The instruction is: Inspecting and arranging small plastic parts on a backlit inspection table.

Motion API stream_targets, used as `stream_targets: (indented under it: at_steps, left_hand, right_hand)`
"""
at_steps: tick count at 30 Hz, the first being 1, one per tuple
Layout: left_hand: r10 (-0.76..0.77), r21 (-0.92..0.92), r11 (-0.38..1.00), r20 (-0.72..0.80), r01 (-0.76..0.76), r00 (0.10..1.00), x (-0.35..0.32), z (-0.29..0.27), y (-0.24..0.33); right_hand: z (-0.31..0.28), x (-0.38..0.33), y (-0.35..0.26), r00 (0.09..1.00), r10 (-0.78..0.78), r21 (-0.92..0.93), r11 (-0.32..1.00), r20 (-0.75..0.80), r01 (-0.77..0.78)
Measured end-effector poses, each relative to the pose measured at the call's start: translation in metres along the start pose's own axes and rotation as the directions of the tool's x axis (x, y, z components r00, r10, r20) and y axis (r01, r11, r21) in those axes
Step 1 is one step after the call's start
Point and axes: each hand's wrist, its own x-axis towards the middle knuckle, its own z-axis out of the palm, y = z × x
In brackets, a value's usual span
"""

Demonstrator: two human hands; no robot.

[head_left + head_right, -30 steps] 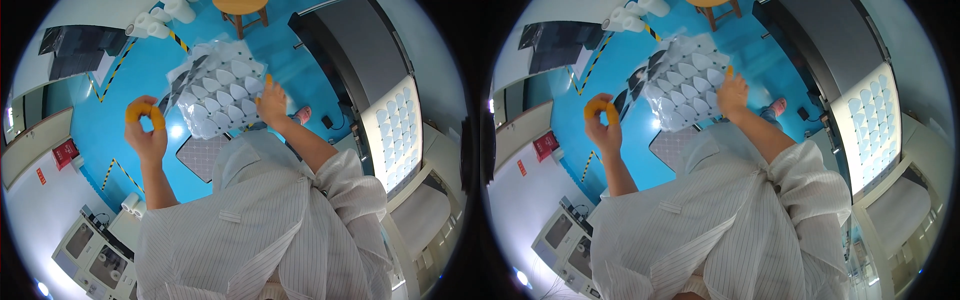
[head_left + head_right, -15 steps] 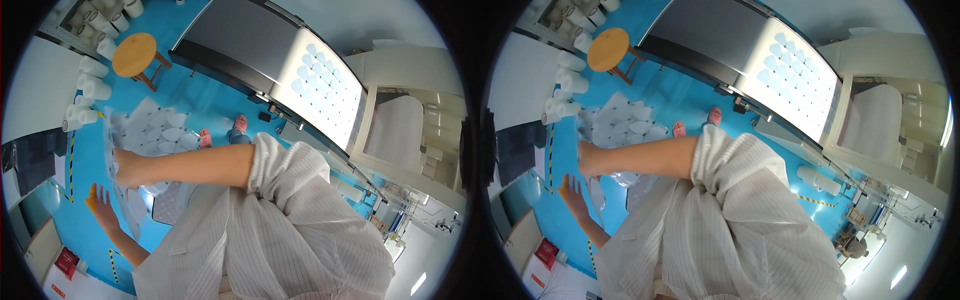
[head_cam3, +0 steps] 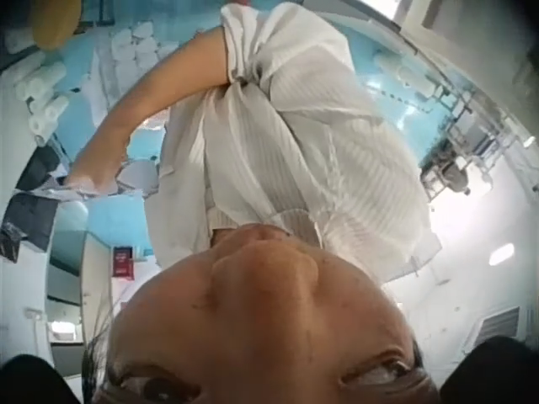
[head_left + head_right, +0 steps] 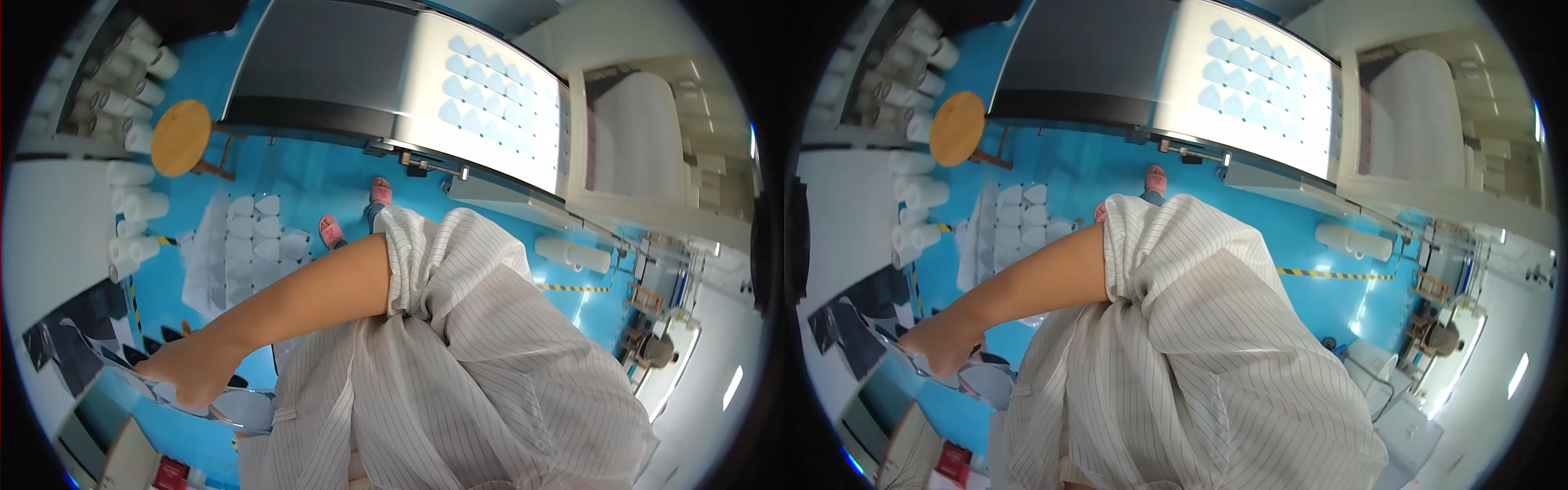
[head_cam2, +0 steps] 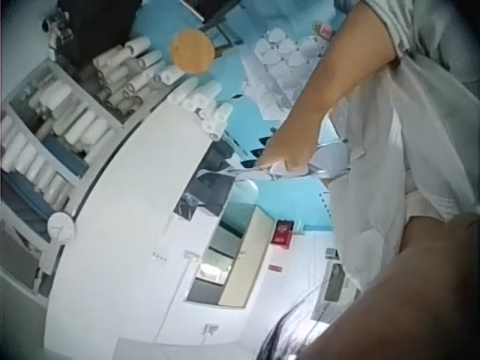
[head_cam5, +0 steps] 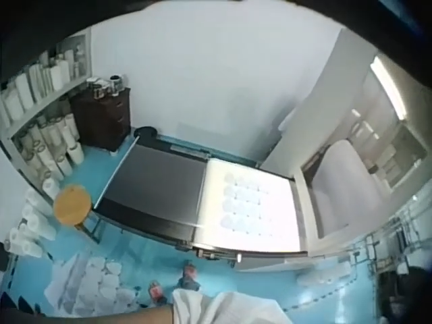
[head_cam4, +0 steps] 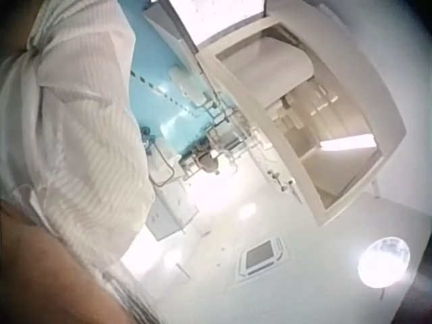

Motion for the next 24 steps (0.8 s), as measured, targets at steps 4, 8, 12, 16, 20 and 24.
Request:
stream_targets:
  at_steps: [4, 8, 12, 16, 20, 24]
  left_hand:
    - [-0.013, -0.043, 0.998, 0.5, 0.04, 0.866, 0.053, 0.054, 0.03]
    - [0.302, 0.339, 0.897, -0.004, -0.283, 0.953, 0.107, 0.155, 0.049]
    - [0.355, 0.799, 0.413, 0.301, -0.437, 0.885, 0.169, 0.295, 0.034]
    - [0.368, 0.638, 0.433, 0.52, -0.637, 0.771, 0.193, 0.408, -0.007]
    - [-0.514, 0.555, 0.82, 0.611, 0.136, 0.602, 0.212, 0.464, -0.041]
    - [-0.417, 0.748, 0.654, 0.235, 0.111, 0.878, 0.253, 0.493, -0.099]
  right_hand:
    - [-0.048, -0.046, -0.003, 0.912, -0.141, -0.125, 0.987, -0.385, 0.1]
    - [-0.109, -0.126, 0.029, 0.531, -0.467, -0.637, 0.746, -0.707, -0.194]
    - [-0.115, -0.225, 0.037, 0.151, 0.368, 0.362, 0.93, -0.917, -0.068]
    - [-0.098, -0.303, 0.01, 0.137, 0.097, 0.138, 0.932, -0.986, 0.335]
    - [-0.109, -0.339, 0.003, -0.026, 0.159, 0.144, 0.946, -0.987, 0.292]
    - [-0.125, -0.364, 0.013, 0.052, 0.203, 0.209, 0.934, -0.978, 0.291]
